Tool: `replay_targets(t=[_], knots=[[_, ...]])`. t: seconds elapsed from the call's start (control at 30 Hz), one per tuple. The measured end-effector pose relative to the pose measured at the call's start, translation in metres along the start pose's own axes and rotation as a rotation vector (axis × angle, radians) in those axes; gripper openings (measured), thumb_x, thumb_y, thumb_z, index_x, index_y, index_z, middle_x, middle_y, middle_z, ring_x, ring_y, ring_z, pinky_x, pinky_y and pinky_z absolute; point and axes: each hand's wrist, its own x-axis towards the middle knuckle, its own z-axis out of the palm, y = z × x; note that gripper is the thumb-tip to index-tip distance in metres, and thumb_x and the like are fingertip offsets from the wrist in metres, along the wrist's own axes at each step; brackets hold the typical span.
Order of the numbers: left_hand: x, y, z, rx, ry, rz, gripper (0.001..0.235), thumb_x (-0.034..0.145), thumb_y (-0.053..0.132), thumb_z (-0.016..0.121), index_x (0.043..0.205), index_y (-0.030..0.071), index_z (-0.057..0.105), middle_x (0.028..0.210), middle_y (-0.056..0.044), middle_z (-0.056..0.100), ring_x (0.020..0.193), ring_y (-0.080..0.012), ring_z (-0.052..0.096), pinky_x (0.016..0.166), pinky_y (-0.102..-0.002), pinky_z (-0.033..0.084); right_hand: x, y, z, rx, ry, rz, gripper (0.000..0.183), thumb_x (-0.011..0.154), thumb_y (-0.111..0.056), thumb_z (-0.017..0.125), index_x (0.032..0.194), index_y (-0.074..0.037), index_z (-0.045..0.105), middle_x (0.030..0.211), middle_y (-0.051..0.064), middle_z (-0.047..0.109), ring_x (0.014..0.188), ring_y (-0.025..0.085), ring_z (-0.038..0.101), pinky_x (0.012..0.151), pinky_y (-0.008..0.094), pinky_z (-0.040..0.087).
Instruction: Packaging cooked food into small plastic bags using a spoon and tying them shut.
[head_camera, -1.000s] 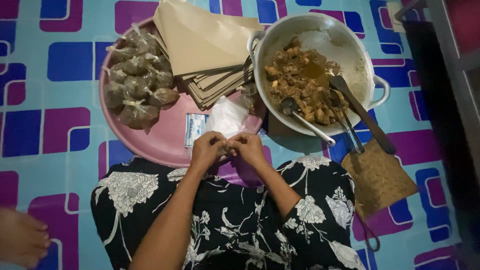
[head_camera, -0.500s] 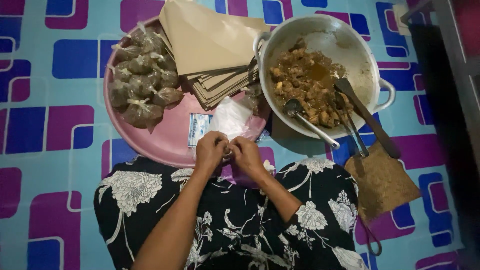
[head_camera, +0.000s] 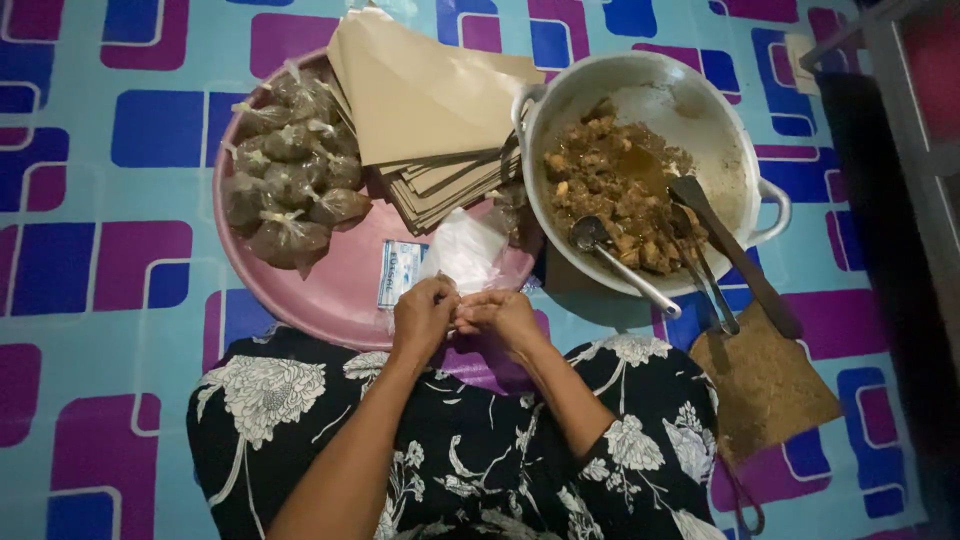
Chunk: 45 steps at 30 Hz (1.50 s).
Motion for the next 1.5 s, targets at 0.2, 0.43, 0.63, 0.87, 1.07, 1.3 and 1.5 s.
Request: replay_targets(t=[0.2, 0.43, 0.63, 0.87, 1.07, 1.3, 1.5], knots=[[0.004, -0.005, 0.001, 0.036, -0.021, -0.012, 0.01, 0.085, 0.022, 0.078, 0.093, 0.016, 0.078, 0.095, -0.009, 0.075, 0.1, -0.0357, 0.072, 0.087, -0.05, 0.059, -0.015, -0.012, 0.016, -0.159, 0.038, -0.137, 0.029, 0.079, 0.004, 0.078, 0.106, 0.013, 0.07, 0.081, 0.021, 0.073, 0.07, 0.026, 0.075, 0.064, 0.034, 0.065], [0.006, -0.006, -0.002, 0.098, -0.069, -0.005, 0.013, 0.087, 0.026, 0.076, 0.093, 0.015, 0.077, 0.094, -0.01, 0.075, 0.1, -0.0368, 0.072, 0.089, -0.051, 0.058, -0.002, 0.003, 0.004, -0.832, 0.067, -0.591, 0.008, 0.085, -0.016, 0.081, 0.091, -0.021, 0.081, 0.08, -0.001, 0.077, 0.079, 0.015, 0.074, 0.075, 0.028, 0.058], [0.006, -0.007, -0.02, 0.074, -0.164, 0.007, 0.012, 0.087, 0.021, 0.075, 0.096, 0.018, 0.079, 0.096, -0.007, 0.077, 0.102, -0.0357, 0.072, 0.088, -0.05, 0.059, -0.034, -0.022, 0.031, -1.313, -0.02, -1.38, 0.014, 0.102, -0.018, 0.059, 0.104, -0.013, 0.072, 0.111, 0.007, 0.071, 0.091, 0.027, 0.069, 0.081, 0.037, 0.057], [-0.011, 0.026, -0.06, 0.035, -0.294, 0.077, 0.011, 0.086, 0.012, 0.072, 0.094, 0.008, 0.079, 0.094, -0.018, 0.077, 0.1, -0.0438, 0.071, 0.087, -0.056, 0.056, -0.037, -0.021, 0.023, -1.272, -0.238, -1.14, 0.017, 0.096, -0.009, 0.06, 0.109, -0.008, 0.071, 0.111, 0.014, 0.07, 0.1, 0.035, 0.07, 0.085, 0.044, 0.057], [-0.018, 0.045, -0.075, -0.017, -0.427, 0.103, 0.013, 0.086, 0.008, 0.071, 0.096, 0.006, 0.08, 0.095, -0.02, 0.078, 0.099, -0.0428, 0.072, 0.088, -0.052, 0.056, -0.031, -0.017, 0.012, -1.169, -0.268, -1.09, 0.018, 0.088, -0.003, 0.065, 0.101, -0.011, 0.075, 0.104, 0.012, 0.07, 0.098, 0.035, 0.069, 0.086, 0.045, 0.056], [-0.018, 0.038, -0.066, -0.061, -0.491, 0.119, 0.014, 0.085, 0.007, 0.073, 0.096, 0.004, 0.08, 0.093, -0.022, 0.079, 0.096, -0.0429, 0.074, 0.087, -0.052, 0.056, -0.056, -0.042, 0.029, -1.102, -0.36, -1.0, 0.017, 0.087, -0.001, 0.064, 0.1, -0.009, 0.073, 0.097, 0.013, 0.071, 0.094, 0.038, 0.069, 0.083, 0.047, 0.056], [-0.029, 0.052, -0.078, -0.108, -0.419, 0.079, 0.015, 0.085, 0.013, 0.075, 0.099, 0.007, 0.079, 0.096, -0.019, 0.079, 0.097, -0.0404, 0.073, 0.088, -0.05, 0.056, -0.041, -0.023, 0.012, -0.929, -0.1, -0.755, 0.012, 0.083, -0.008, 0.08, 0.092, -0.016, 0.078, 0.088, 0.006, 0.079, 0.084, 0.028, 0.075, 0.078, 0.039, 0.058]])
